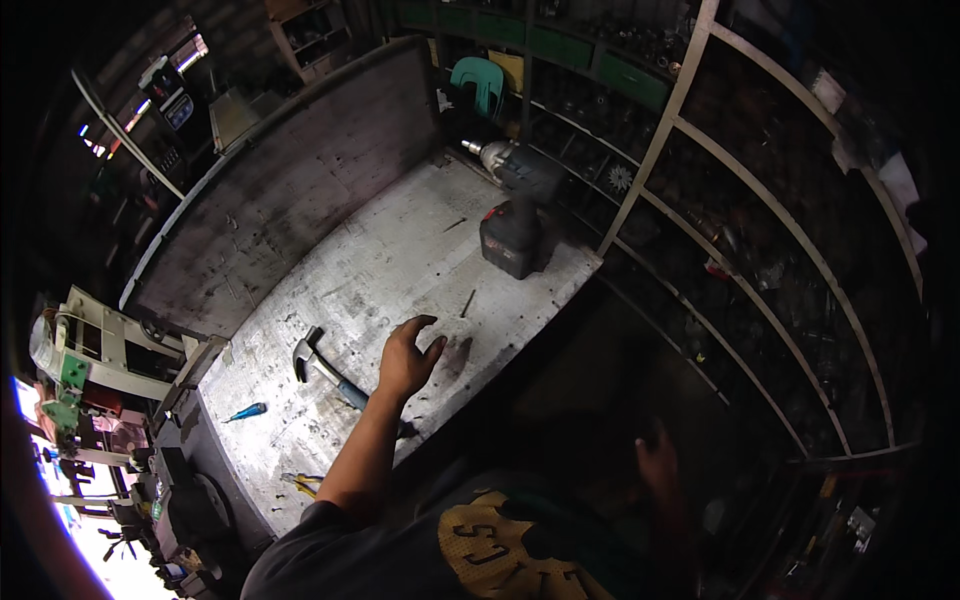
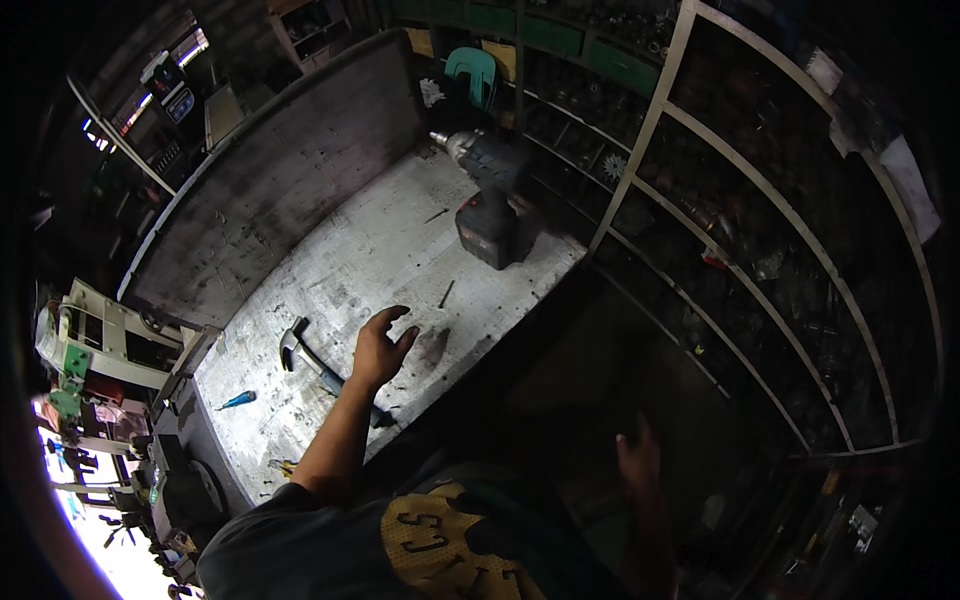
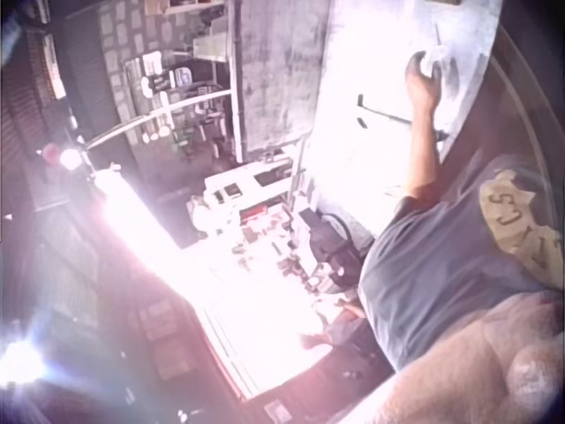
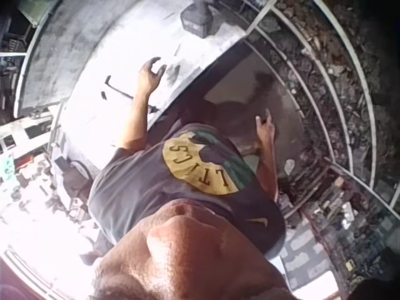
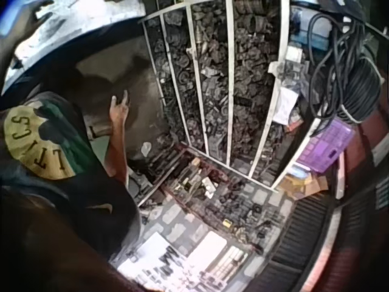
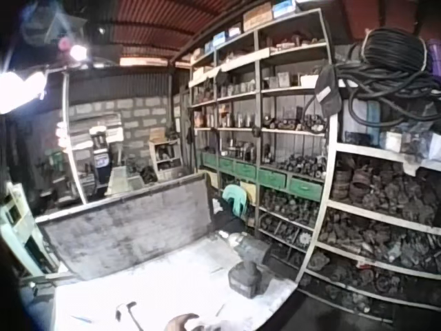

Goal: The person uses a cordless drill to fasten screws into a large wooden panel, assisted by another person who holds the panel steady. The person drills multiple screws along the edge of the panel, then flips it over to continue fastening screws on the other side.

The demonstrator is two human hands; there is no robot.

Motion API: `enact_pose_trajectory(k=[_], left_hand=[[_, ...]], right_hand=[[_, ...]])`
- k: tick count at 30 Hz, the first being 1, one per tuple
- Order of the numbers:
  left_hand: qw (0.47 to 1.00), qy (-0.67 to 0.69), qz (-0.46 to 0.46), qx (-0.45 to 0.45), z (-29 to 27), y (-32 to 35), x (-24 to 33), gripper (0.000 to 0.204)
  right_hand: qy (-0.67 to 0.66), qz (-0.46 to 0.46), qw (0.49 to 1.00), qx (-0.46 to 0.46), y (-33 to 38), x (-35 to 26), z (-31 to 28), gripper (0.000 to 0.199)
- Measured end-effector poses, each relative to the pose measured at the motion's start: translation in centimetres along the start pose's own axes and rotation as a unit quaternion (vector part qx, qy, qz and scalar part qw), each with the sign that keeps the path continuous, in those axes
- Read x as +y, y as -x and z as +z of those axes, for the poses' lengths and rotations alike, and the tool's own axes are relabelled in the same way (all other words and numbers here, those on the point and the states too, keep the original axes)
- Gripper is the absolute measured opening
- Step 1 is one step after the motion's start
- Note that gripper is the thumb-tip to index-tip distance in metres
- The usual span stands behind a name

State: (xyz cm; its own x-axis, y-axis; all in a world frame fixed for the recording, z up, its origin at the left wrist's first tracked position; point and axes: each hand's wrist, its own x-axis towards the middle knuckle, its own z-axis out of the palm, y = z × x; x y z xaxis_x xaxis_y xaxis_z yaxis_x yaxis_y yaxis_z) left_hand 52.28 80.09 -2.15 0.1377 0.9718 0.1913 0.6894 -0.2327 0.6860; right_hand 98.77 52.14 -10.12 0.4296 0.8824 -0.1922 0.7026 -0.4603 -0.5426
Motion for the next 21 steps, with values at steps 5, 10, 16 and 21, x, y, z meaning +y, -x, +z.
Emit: enact_pose_trajectory(k=[5,10,16,21], left_hand=[[0.997,-0.023,-0.053,-0.047,4.8,-5.1,-0.5,0.047],[0.99,-0.133,0.031,-0.032,9.8,-6.8,-1.6,0.039],[0.981,-0.187,-0.024,0.033,12.2,-9.2,-3.3,0.01],[0.936,-0.285,-0.205,-0.034,11.3,-12.6,-3.4,0.025]], right_hand=[[0.042,0.036,0.998,-0.034,-3.2,0.9,-0.8,0.076],[0.01,0.124,0.976,-0.177,-8.0,2.8,3.5,0.07],[-0.139,0.007,0.986,-0.088,-18.8,1.9,0.9,0.053],[-0.023,-0.116,0.991,-0.057,-31.7,1.2,-1.6,0.053]])
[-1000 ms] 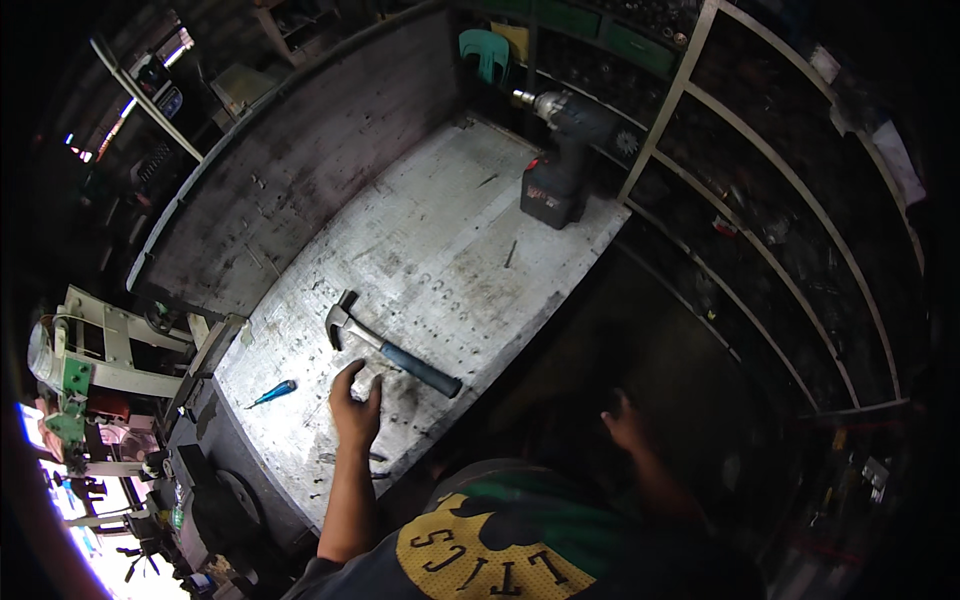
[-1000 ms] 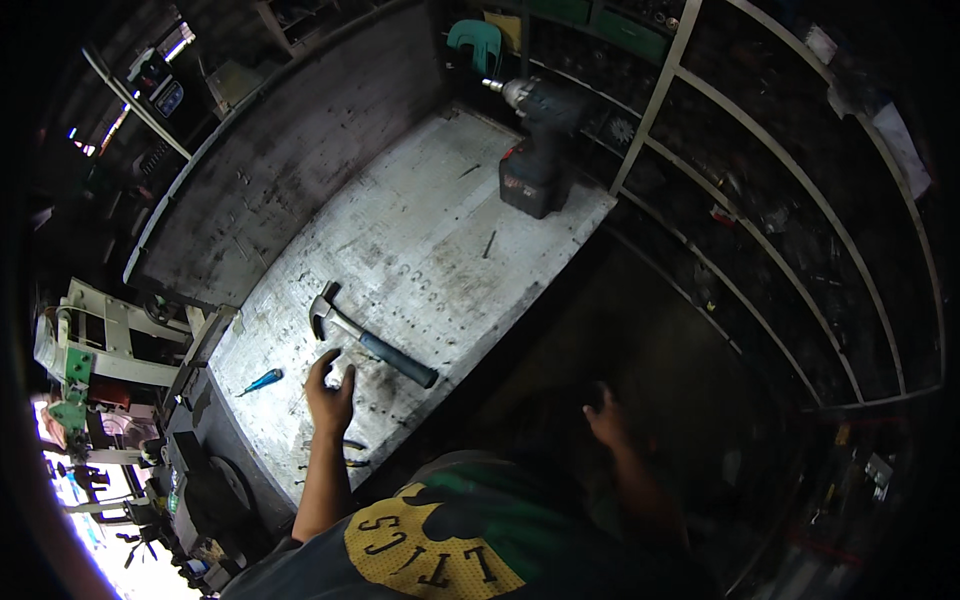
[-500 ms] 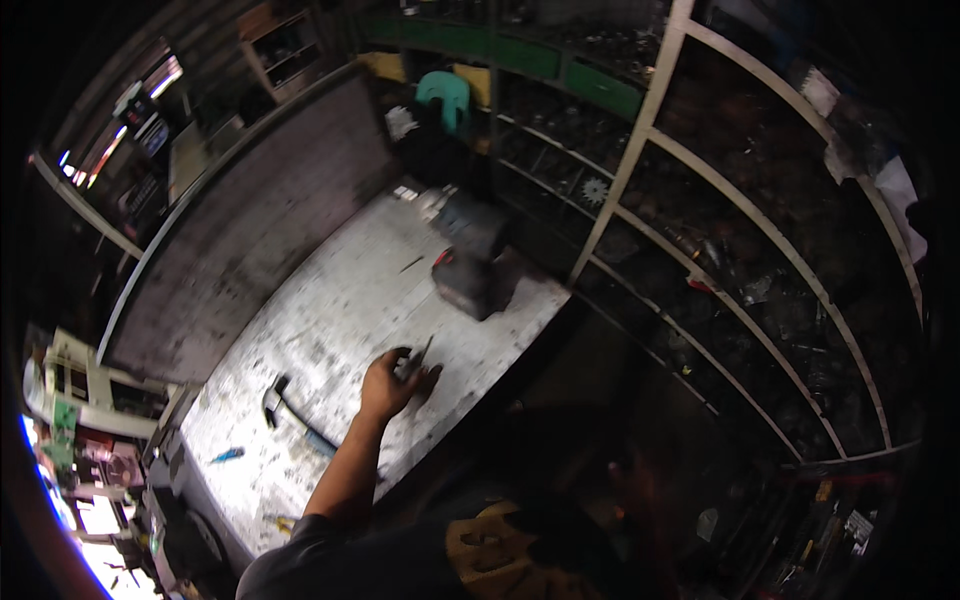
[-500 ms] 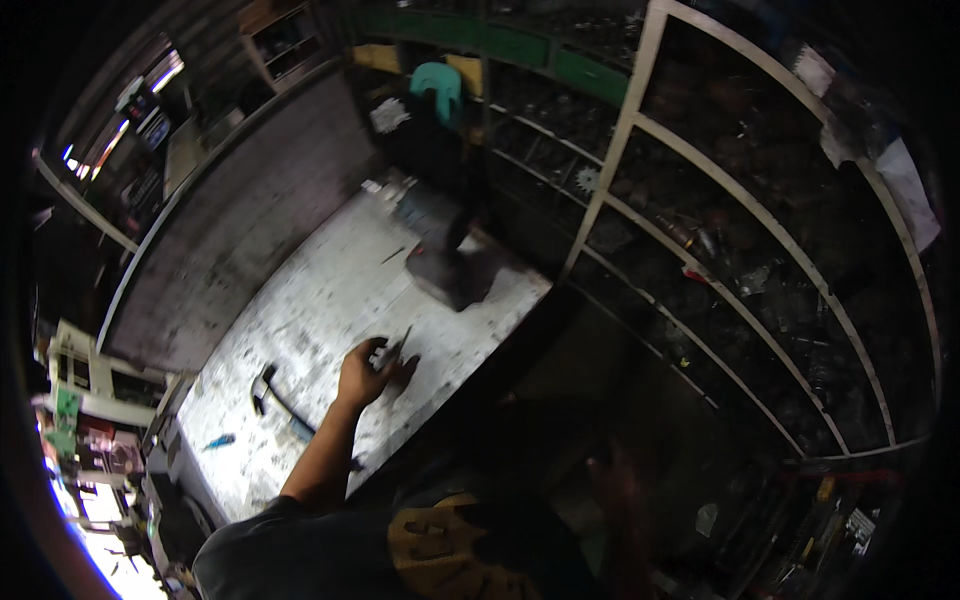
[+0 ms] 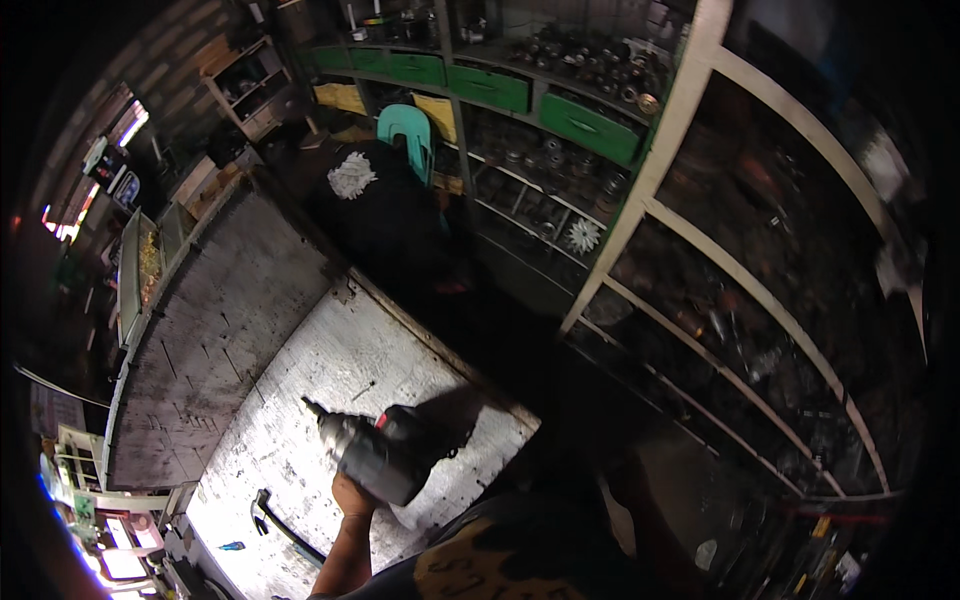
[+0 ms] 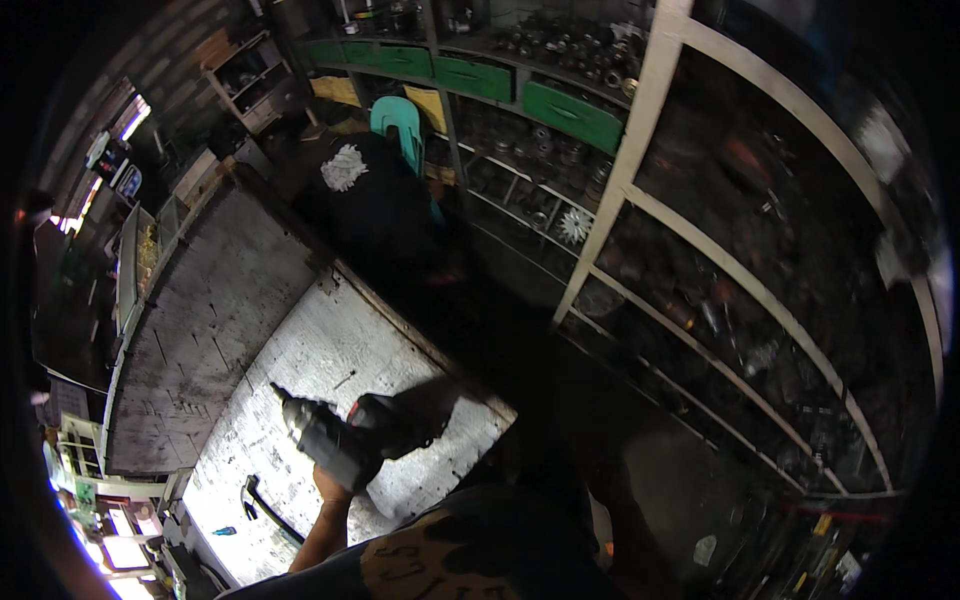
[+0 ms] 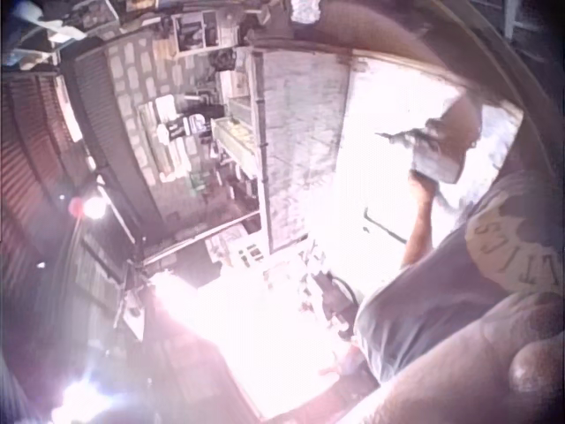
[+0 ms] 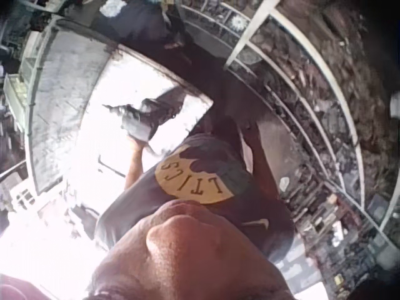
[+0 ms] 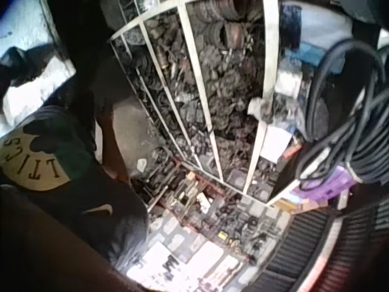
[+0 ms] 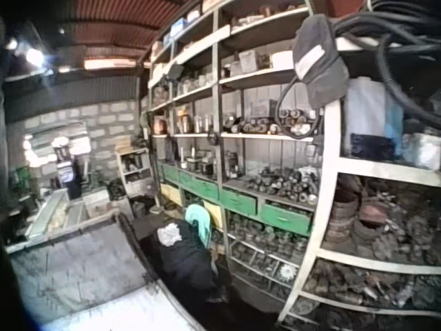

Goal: The person uses a cordless drill to fasten screws into a large wooden panel, assisted by another person who holds the panel steady. The person drills multiple screws along the edge of the panel, then flips it over to continue fastening screws on the other side.

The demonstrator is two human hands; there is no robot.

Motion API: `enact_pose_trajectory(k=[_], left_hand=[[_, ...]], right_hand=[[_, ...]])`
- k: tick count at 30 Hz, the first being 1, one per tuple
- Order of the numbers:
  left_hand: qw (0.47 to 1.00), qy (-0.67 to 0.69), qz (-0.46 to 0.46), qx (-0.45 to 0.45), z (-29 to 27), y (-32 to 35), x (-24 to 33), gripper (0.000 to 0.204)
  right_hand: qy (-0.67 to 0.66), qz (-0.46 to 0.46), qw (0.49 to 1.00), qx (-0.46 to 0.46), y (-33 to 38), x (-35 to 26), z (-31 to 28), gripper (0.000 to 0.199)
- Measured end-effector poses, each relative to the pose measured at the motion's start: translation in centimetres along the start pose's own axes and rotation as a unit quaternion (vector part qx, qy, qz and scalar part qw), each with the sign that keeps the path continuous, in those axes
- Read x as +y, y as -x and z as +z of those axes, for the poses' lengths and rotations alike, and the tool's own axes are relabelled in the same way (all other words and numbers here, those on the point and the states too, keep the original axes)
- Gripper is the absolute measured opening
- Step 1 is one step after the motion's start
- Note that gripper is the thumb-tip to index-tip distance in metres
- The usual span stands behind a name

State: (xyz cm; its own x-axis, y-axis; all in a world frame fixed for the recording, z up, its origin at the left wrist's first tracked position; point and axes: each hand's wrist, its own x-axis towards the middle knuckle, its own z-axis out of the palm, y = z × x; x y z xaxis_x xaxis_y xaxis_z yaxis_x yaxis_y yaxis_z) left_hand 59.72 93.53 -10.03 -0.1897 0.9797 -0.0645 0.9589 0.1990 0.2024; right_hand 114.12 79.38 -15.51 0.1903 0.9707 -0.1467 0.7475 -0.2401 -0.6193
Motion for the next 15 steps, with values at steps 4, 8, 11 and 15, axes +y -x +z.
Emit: enact_pose_trajectory(k=[4,8,11,15], left_hand=[[0.945,0.171,0.067,0.271,-0.6,-1.3,3.5,0.038],[0.922,0.265,-0.025,0.28,-0.9,2.1,5.5,0.042],[0.959,0.184,-0.175,0.128,0.8,6.4,7.1,0.046],[0.912,0.105,-0.374,0.128,4.9,10.0,12.4,0.057]], right_hand=[[-0.353,0.144,0.915,-0.132,-11.9,1.8,0.0,0.057],[0.109,0.029,0.946,-0.303,-22.2,2.1,-0.3,0.067],[-0.067,-0.011,0.956,-0.285,-30.3,1.8,1.2,0.071],[-0.044,-0.147,0.975,-0.163,-37.4,2.9,1.2,0.067]])
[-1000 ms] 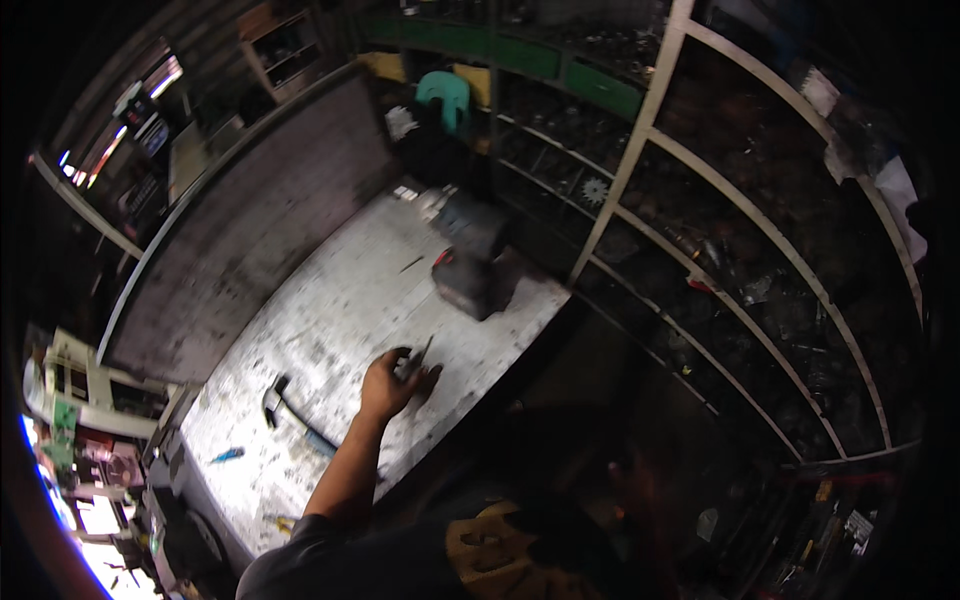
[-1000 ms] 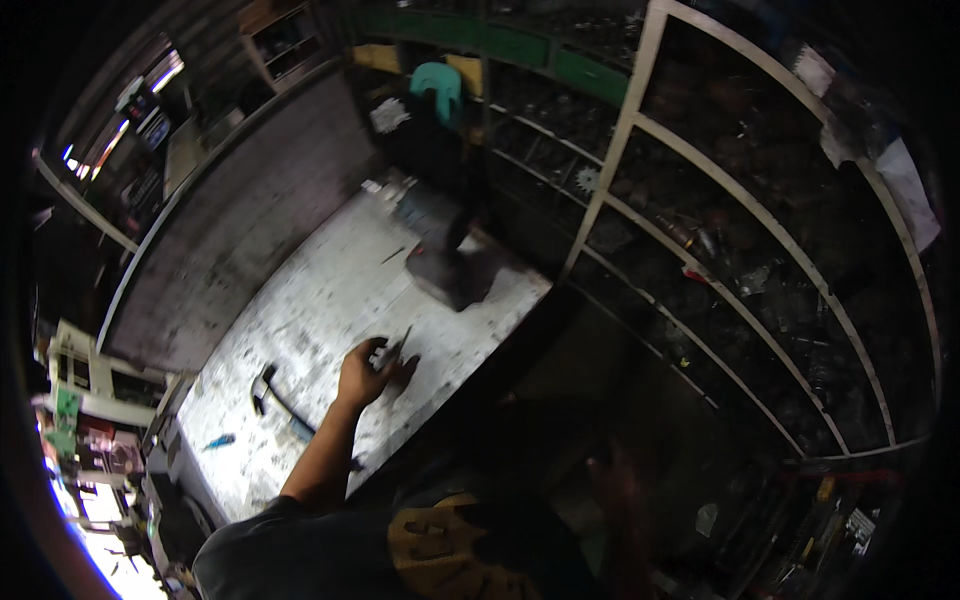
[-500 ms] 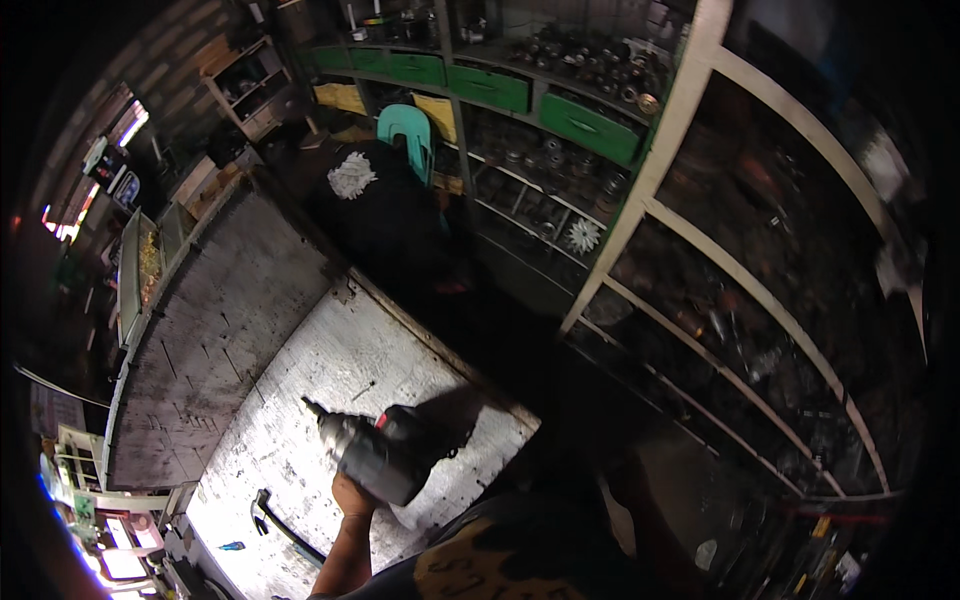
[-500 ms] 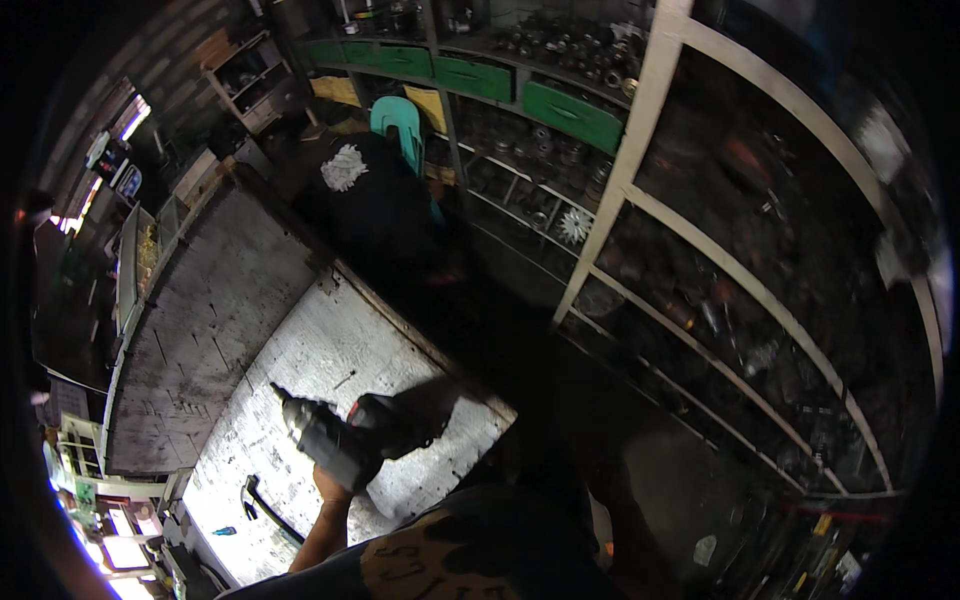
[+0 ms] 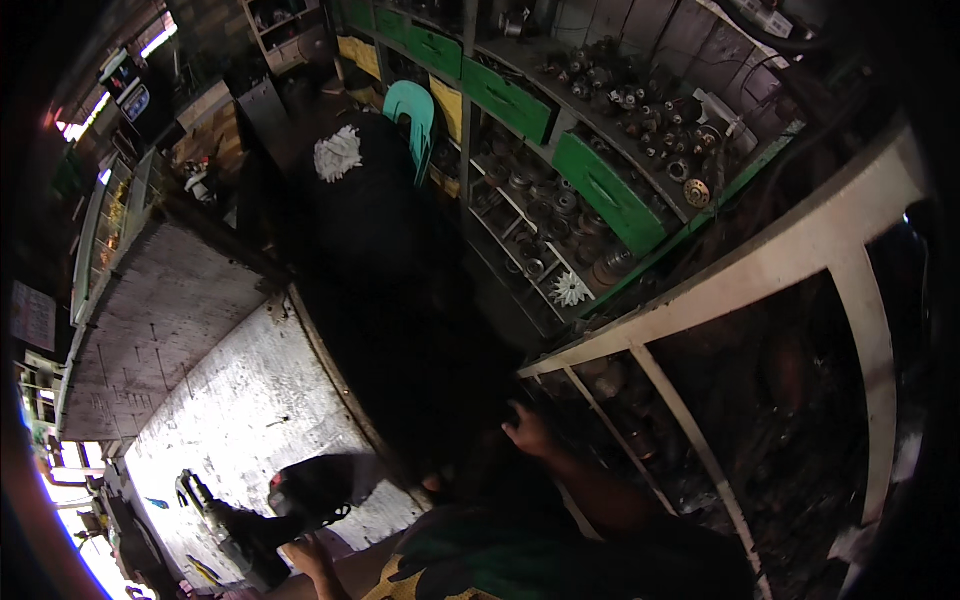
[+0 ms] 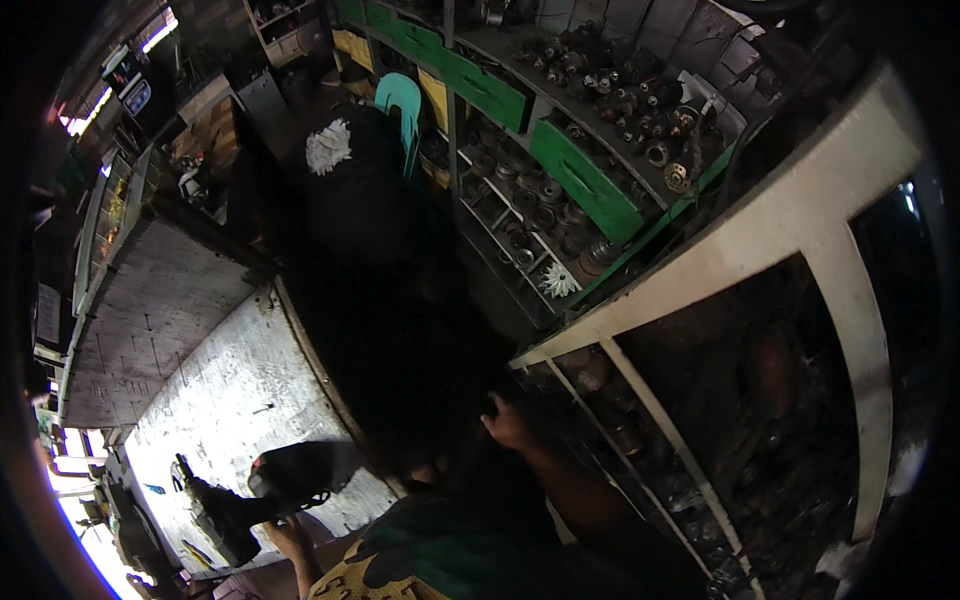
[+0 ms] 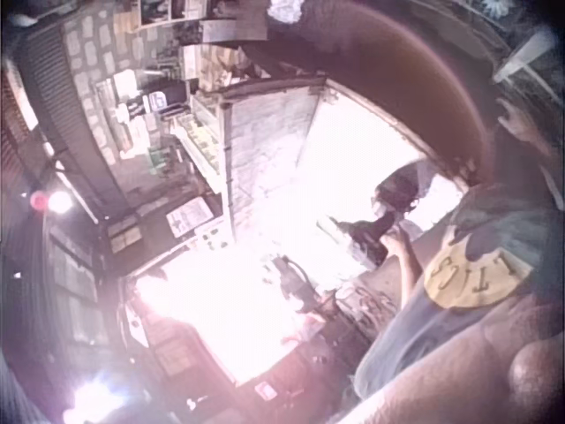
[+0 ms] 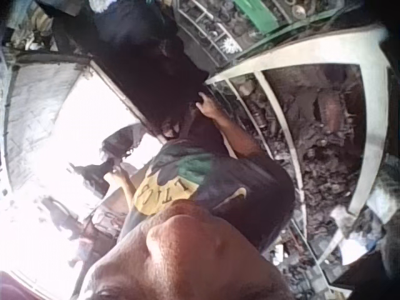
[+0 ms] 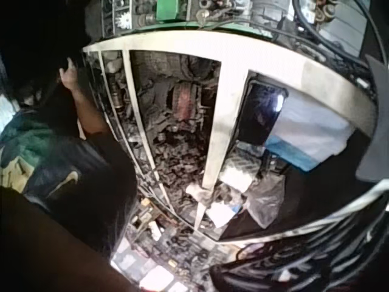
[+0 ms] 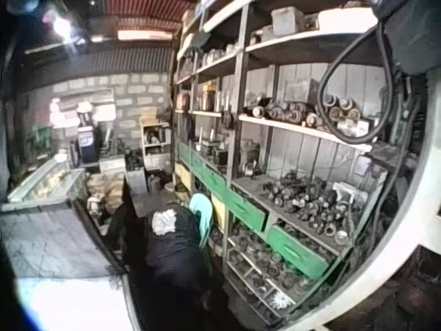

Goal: The person uses a cordless drill to fasten screws into a large wooden panel, assisted by another person who holds the panel steady. The person drills multiple screws along the edge of the panel, then flips it over to continue fastening screws on the other side.

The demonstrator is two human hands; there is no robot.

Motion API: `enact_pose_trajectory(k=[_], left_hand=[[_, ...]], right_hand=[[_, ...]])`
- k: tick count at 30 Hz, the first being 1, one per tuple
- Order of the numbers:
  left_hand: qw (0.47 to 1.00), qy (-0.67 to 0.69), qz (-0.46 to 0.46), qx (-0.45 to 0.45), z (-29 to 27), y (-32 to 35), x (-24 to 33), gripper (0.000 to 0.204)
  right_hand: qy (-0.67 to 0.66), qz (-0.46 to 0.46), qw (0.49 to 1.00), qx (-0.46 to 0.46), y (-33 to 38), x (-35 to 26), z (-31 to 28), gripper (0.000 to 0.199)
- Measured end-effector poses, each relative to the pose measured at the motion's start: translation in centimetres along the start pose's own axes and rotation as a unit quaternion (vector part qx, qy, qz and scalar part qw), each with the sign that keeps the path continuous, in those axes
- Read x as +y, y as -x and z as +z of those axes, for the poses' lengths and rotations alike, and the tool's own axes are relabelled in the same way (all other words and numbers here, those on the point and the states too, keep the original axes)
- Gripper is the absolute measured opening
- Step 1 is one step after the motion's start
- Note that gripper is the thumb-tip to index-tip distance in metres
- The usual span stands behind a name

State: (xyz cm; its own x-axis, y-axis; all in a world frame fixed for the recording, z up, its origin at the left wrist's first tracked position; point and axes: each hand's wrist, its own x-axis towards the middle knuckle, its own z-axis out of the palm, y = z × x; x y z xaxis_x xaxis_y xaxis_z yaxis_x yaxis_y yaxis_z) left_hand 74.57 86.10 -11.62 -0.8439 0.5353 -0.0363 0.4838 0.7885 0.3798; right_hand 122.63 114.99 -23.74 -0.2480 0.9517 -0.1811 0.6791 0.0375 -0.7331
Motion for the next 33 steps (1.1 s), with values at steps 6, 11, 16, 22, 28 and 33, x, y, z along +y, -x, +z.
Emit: enact_pose_trajectory(k=[6,11,16,22,28,33], left_hand=[[0.996,-0.012,0.024,0.082,4.0,5.9,3.0,0.059],[0.986,-0.057,0.018,0.155,6.2,6.1,2.9,0.06],[0.982,-0.062,0.02,0.177,6.6,6.1,2.6,0.06],[0.983,-0.041,0.028,0.176,6.3,6.1,2.9,0.064],[0.983,-0.045,0.023,0.178,6.3,6.4,2.7,0.063],[0.983,-0.071,0.016,0.169,6.2,6.5,2.9,0.062]], right_hand=[[0.07,0.044,0.989,-0.118,-3.6,1.4,-3.6,0.07],[0.109,0.03,0.979,-0.173,-4.3,2.1,-4.1,0.073],[0.118,0.034,0.977,-0.173,-5.2,1.6,-3.7,0.069],[0.154,0.028,0.971,-0.181,-5.6,-0.8,-2.5,0.072],[0.147,-0.016,0.966,-0.21,-6.8,-3.0,0.6,0.068],[0.142,-0.049,0.936,-0.318,-11.2,-4.6,4.2,0.067]])
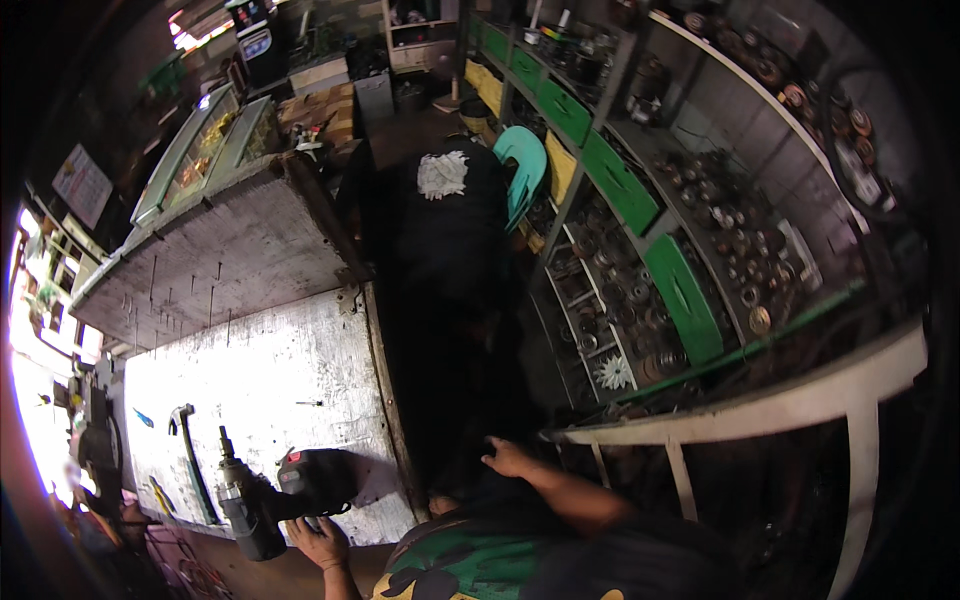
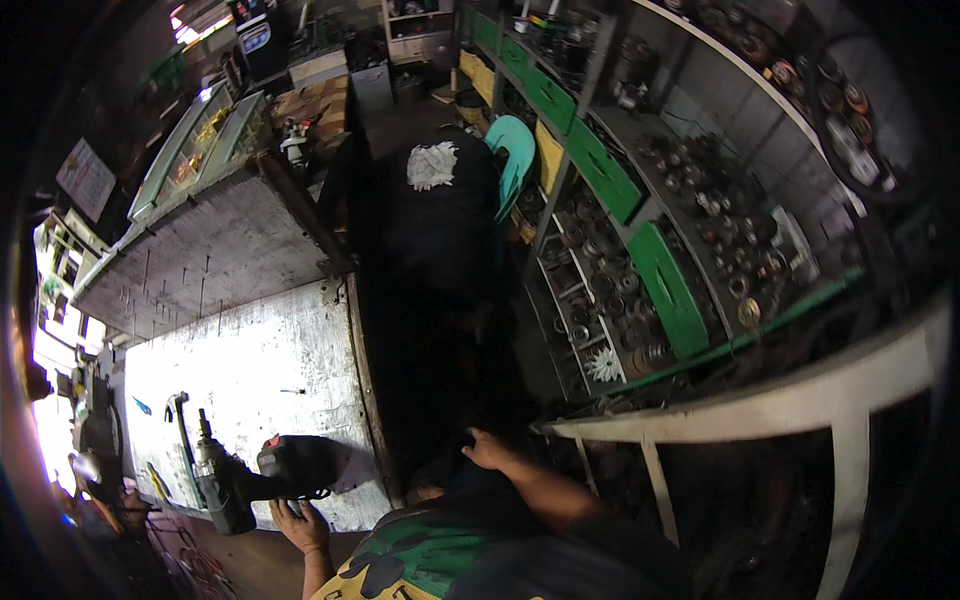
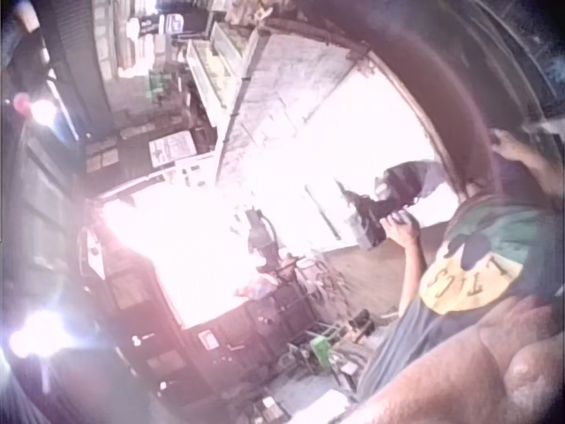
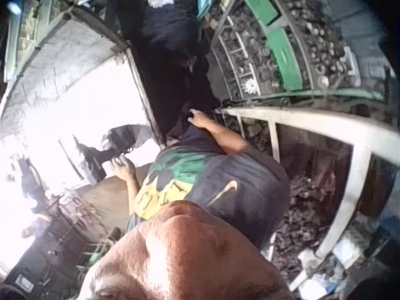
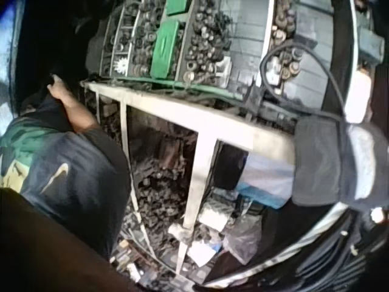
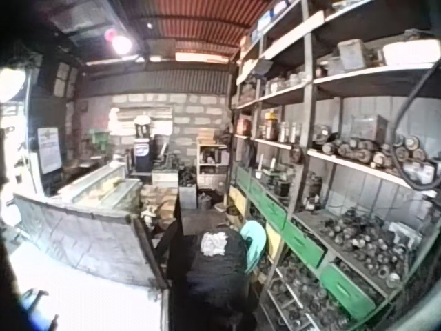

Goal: The person uses a cordless drill to fasten screws into a large wooden panel, assisted by another person who holds the panel steady. The person drills multiple screws along the edge of the panel, then flips it over to continue fastening screws on the other side.

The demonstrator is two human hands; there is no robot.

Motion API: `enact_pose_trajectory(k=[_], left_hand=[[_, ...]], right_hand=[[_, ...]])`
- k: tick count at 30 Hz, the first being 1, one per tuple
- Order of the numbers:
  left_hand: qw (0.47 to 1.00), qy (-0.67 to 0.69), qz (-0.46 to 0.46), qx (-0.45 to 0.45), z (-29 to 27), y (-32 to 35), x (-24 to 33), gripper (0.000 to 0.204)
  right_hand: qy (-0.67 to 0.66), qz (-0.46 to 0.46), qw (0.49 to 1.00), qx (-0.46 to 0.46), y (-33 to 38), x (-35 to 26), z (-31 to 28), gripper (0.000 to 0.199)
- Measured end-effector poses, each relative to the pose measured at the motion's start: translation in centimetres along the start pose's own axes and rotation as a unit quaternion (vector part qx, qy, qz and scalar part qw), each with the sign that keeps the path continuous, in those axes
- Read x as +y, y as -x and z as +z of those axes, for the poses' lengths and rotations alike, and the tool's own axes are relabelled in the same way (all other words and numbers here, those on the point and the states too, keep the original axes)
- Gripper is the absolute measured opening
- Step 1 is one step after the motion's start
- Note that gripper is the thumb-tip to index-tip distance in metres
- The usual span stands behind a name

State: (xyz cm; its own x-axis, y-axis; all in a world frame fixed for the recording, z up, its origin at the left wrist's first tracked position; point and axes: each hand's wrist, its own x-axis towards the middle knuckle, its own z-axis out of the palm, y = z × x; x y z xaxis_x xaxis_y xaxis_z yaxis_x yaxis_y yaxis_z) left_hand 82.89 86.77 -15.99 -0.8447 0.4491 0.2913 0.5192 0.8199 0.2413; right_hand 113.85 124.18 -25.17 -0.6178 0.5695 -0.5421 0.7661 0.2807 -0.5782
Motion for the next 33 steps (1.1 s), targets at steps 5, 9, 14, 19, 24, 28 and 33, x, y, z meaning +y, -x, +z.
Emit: enact_pose_trajectory(k=[5,9,14,19,24,28,33], left_hand=[[0.995,-0.016,-0.077,-0.062,-0.7,0.6,1.3,0.05],[0.993,-0.043,-0.107,-0.031,-1.1,0.5,3.4,0.049],[0.988,-0.039,-0.136,-0.059,-1.9,-0.7,6.8,0.053],[0.981,-0.026,-0.185,-0.05,-1.6,-2.1,9.2,0.051],[0.975,-0.012,-0.219,-0.033,0.0,-4.5,9.9,0.05],[0.973,-0.002,-0.231,-0.026,1.2,-6.4,10.1,0.049],[0.971,0.008,-0.239,-0.023,2.0,-8.1,10.2,0.048]], right_hand=[[0.07,0.065,0.989,-0.113,-8.7,3.6,-1.0,0.069],[0.104,0.068,0.982,-0.145,-14.2,8.8,-3.3,0.066],[0.187,0.097,0.953,-0.216,-17.8,13.4,-7.9,0.065],[0.258,0.053,0.928,-0.262,-21.5,14.7,-10.3,0.064],[0.109,0.139,0.966,-0.188,-22.3,12.6,-10.8,0.067],[0.09,0.103,0.969,-0.208,-21.8,10.6,-10.4,0.067],[0.069,0.106,0.975,-0.185,-21.3,12.9,-7.3,0.066]])
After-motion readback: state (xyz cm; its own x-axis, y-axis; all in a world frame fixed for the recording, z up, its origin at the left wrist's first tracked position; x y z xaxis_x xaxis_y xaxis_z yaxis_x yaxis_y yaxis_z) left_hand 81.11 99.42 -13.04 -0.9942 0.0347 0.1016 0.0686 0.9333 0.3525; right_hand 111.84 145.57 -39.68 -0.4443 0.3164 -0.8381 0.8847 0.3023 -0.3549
